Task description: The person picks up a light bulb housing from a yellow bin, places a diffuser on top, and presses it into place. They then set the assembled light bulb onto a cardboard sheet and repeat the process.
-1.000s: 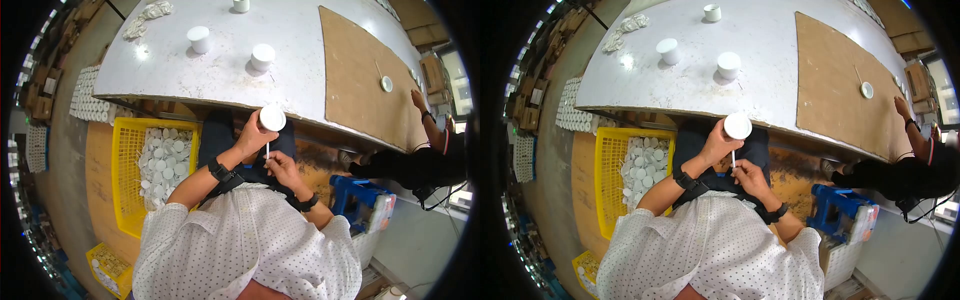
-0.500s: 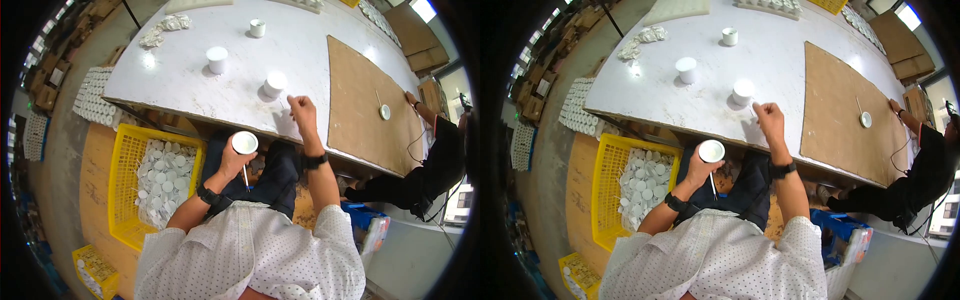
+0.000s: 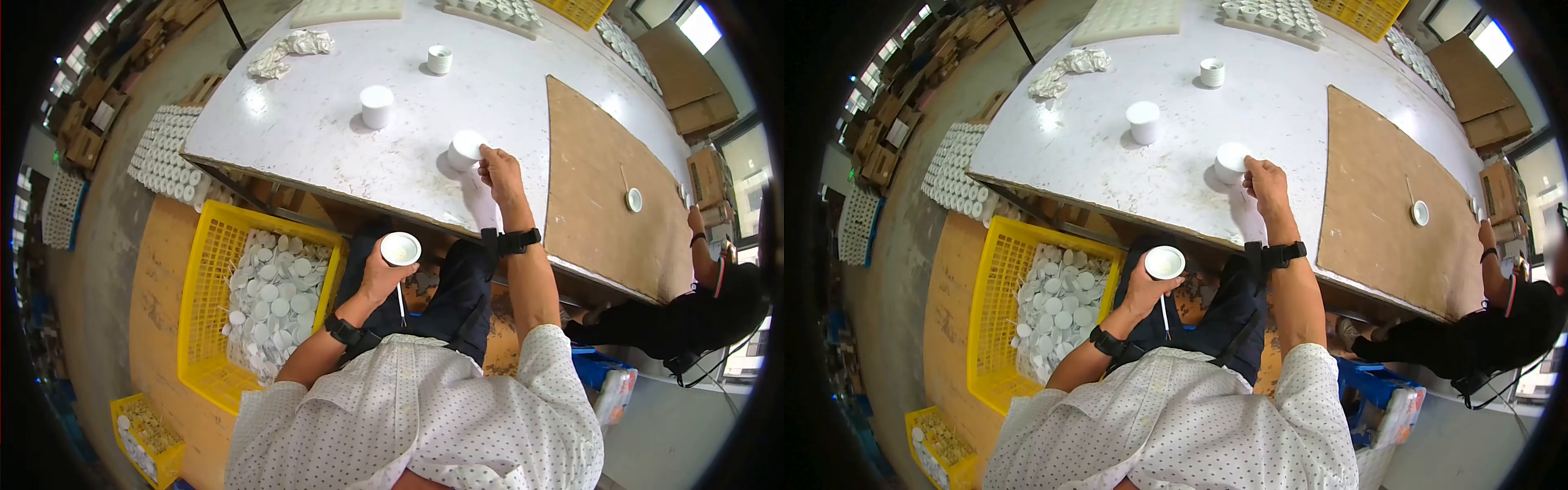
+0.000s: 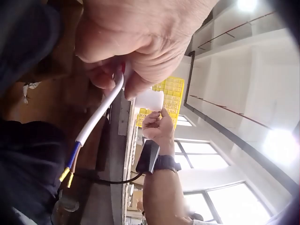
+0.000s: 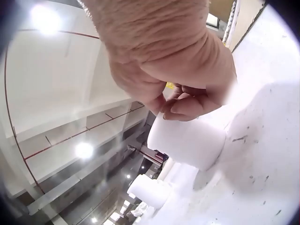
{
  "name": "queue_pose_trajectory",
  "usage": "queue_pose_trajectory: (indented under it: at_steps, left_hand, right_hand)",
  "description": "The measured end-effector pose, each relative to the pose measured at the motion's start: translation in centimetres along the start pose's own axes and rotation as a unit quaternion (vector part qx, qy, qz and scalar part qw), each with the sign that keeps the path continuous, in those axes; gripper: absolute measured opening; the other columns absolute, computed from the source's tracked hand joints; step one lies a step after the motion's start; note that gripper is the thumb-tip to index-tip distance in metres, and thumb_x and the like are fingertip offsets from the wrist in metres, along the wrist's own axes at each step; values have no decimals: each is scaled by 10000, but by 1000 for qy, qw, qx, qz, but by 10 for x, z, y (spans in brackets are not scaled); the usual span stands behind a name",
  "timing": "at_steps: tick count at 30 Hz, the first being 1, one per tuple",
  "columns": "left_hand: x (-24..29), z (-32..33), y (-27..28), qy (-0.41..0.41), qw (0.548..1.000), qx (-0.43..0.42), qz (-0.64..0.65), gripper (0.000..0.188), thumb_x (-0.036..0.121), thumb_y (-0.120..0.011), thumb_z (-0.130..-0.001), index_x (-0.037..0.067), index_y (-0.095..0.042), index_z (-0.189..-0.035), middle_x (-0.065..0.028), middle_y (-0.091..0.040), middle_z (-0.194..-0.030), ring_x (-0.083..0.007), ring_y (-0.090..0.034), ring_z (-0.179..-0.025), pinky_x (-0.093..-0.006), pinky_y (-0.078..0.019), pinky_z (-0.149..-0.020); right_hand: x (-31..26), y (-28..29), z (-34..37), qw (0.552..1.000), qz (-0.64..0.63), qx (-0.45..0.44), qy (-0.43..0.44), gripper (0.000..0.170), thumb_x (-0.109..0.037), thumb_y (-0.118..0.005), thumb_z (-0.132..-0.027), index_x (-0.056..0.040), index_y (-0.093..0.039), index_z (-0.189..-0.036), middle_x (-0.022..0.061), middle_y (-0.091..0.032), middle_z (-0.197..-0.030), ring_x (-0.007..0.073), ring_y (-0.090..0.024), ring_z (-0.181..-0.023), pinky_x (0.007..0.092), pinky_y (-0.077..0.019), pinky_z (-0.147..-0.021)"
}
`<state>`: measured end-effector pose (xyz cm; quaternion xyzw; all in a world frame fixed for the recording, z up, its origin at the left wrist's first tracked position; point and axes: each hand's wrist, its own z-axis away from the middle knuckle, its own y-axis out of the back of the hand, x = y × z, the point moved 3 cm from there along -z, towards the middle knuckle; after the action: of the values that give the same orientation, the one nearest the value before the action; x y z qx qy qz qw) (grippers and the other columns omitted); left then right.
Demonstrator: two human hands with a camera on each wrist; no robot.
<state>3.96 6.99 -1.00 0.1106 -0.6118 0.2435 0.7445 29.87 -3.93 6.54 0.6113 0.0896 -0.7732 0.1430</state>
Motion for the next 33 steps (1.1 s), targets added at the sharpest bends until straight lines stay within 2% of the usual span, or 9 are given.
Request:
queue_pose_trajectory:
  at_steps: [5,13,19,20,22,23,25,26,33]
  left_hand:
    - [12,5,-3,15,999,-14,38,599,8,-724,-633,-7,-408,-1142,-73,-572,-918,-104,-563,-673,-228,-472,-516]
    - [55,7,-15,-42,998,-24,-40,572,-44,-685,-670,-8,-384,-1155,-76,-558,-914,-89,-531,-628,-217,-461,-513]
    - [64,0,-29,-23,996,-88,-1,563,-93,-610,-706,-11,-339,-1192,-106,-559,-950,-160,-613,-781,-213,-463,-518]
    - [63,0,-30,-20,995,-95,13,582,-89,-589,-709,-3,-318,-1217,-110,-542,-1009,-189,-613,-844,-218,-468,-538]
    - [62,-2,-31,-23,993,-112,42,598,-86,-582,-708,2,-305,-1231,-111,-529,-1041,-204,-605,-885,-220,-469,-552]
    - [62,-2,-32,-29,988,-135,72,615,-82,-574,-706,7,-292,-1245,-112,-515,-1073,-219,-597,-926,-223,-470,-566]
    - [59,-2,-35,-32,984,-145,97,631,-72,-576,-695,15,-297,-1254,-103,-501,-1085,-191,-585,-911,-217,-467,-587]
    - [57,-3,-37,-53,984,-142,93,611,-34,-597,-704,10,-312,-1243,-95,-514,-1051,-159,-577,-846,-223,-475,-592]
    - [56,0,-38,-54,988,-128,68,498,180,-593,-812,7,-355,-1215,-75,-540,-966,-69,-512,-650,-192,-442,-499]
  right_hand:
    - [-2,7,18,998,-58,-9,-7,196,-200,-552,-814,-9,-542,-773,43,-552,-675,89,-515,-549,195,-374,-465]
    - [15,11,73,973,-225,-46,2,127,-59,-535,-833,12,-540,-937,66,-600,-759,111,-601,-652,174,-450,-505]
    - [29,5,111,991,-126,-30,9,197,-70,-535,-822,25,-559,-992,60,-628,-841,128,-614,-685,224,-466,-565]
    - [30,3,119,997,-9,0,73,195,-78,-532,-823,5,-574,-995,72,-632,-856,125,-613,-685,231,-470,-582]
    - [34,2,137,952,208,34,221,221,-44,-559,-783,-62,-608,-998,104,-632,-891,154,-614,-694,267,-486,-635]
    - [38,2,141,953,207,31,219,221,-44,-559,-783,-62,-608,-998,104,-632,-891,154,-614,-694,267,-486,-635]
    - [31,-8,158,800,330,0,501,294,9,-600,-707,-84,-612,-986,109,-620,-909,200,-610,-728,289,-495,-645]
    - [32,-11,164,798,343,-17,495,381,41,-624,-623,-77,-606,-985,92,-605,-982,239,-596,-803,310,-501,-675]
    - [35,-21,174,759,359,-69,539,468,54,-608,-571,-80,-579,-1018,94,-555,-1092,285,-561,-929,334,-498,-739]
